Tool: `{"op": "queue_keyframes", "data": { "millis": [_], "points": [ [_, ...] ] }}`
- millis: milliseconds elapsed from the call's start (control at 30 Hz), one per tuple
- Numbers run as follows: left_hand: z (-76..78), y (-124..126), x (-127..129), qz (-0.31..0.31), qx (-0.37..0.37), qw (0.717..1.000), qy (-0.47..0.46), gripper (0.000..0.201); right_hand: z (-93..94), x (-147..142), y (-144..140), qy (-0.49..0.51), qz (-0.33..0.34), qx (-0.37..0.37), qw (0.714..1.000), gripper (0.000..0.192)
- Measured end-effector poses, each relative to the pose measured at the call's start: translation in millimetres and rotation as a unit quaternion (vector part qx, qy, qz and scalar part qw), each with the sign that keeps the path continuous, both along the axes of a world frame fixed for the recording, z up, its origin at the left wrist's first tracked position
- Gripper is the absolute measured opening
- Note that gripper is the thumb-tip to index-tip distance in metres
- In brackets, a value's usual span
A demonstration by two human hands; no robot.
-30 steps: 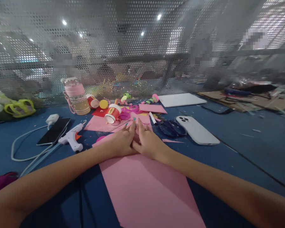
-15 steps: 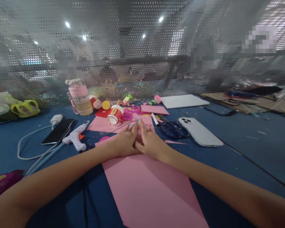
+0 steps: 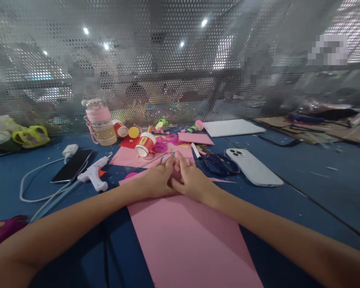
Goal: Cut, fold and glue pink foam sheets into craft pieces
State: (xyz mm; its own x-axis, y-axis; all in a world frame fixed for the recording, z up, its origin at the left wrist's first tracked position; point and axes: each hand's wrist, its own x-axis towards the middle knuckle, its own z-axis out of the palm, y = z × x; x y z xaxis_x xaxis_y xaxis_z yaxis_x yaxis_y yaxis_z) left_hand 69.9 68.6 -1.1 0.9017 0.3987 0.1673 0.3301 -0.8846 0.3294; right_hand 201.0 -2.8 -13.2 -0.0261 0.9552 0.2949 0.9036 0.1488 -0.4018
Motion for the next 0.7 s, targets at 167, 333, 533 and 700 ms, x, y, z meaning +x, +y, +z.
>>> {"op": "queue_keyframes", "data": {
  "millis": [167, 333, 533, 700],
  "points": [
    [4.3, -4, 0, 0.013, 0.023, 1.000, 0.007, 0.091, -0.5, 0, 0, 0.008, 0.014, 0.017, 1.000, 0.075],
    [6.1, -10, 0, 0.022, 0.017, 1.000, -0.002, 0.087, 0.8, -1, -1, -0.002, 0.005, 0.010, 1.000, 0.075],
    [28.3, 10, -8, -0.031, -0.071, 0.993, 0.087, 0.093, 2.4, -4, -3, -0.036, 0.009, 0.012, 0.999, 0.079],
    [47.3, 28, -15, 0.012, -0.068, 0.995, 0.077, 0.080, 3.7, -5, -4, -0.043, 0.002, 0.008, 0.999, 0.082]
  ]
}}
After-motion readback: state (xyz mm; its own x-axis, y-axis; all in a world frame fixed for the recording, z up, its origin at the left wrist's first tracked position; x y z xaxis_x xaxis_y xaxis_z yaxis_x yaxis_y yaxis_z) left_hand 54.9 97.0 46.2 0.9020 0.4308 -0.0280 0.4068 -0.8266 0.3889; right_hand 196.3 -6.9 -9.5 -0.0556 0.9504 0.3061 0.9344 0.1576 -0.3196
